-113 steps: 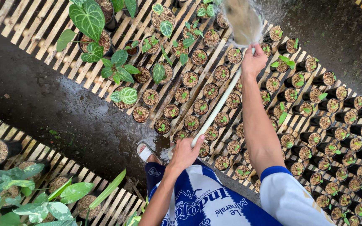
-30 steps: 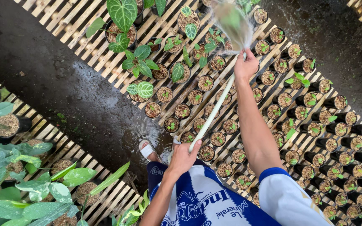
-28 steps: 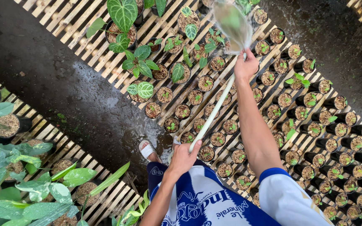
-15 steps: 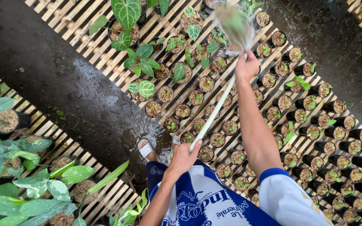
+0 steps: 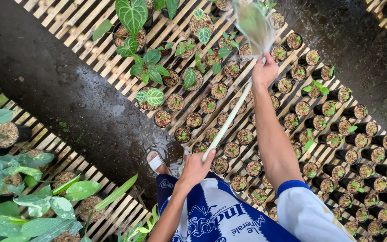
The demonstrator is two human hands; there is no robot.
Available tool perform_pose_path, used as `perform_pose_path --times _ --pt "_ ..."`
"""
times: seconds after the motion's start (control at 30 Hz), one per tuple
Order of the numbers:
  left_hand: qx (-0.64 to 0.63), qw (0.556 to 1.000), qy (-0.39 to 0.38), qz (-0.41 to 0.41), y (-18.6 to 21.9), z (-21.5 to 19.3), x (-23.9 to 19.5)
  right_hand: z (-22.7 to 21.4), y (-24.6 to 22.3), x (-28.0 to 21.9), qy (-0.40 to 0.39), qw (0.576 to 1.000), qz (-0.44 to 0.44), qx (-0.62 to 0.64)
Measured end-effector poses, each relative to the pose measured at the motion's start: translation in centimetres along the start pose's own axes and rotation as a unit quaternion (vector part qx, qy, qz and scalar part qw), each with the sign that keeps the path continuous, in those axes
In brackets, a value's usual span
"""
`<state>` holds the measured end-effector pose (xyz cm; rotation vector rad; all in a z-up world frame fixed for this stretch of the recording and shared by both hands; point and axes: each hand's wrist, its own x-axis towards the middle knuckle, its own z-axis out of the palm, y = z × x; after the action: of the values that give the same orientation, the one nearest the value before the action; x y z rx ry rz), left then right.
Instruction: The person waters numerous small potted seedlings arranged on wooden slatted racks using a hose with a spray nozzle. They systematically move the nozzle across rows of plants, ensuring even coverage, then reposition the hose to continue watering additional sections.
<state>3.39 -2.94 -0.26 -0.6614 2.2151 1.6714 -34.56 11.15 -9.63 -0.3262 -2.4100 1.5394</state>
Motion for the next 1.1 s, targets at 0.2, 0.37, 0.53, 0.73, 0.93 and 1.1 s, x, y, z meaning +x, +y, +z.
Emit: perform_pose_path --times 0.2,0.37,0.53,0.73,0.93,1.1 --pt "0.005 1.0 -0.001 -0.021 -0.8 -0.4 -0.9 1.7 -0.7 -1.5 -0.038 0.998 0.022 -0.047" --pt "-0.012 0.999 0.036 -0.001 -2.1 -0.5 -2.4 4.8 -0.4 -4.2 -0.121 0.99 0.026 -0.066" --pt "-0.025 0.998 0.058 -0.024 -2.5 -0.8 -2.1 6.9 0.2 -3.9 -0.157 0.988 0.008 0.001" --pt "-0.04 0.998 0.039 -0.033 -1.8 -1.3 -1.6 7.0 -1.4 -3.3 -0.162 0.987 0.006 -0.001" --pt "-0.051 0.997 0.048 -0.033 -1.9 -1.5 -2.6 8.0 -4.1 -5.8 -0.204 0.973 0.073 -0.082" --pt "-0.052 0.997 0.059 -0.022 -1.7 -1.5 -2.2 7.9 -2.9 -5.0 -0.184 0.982 0.016 -0.027"
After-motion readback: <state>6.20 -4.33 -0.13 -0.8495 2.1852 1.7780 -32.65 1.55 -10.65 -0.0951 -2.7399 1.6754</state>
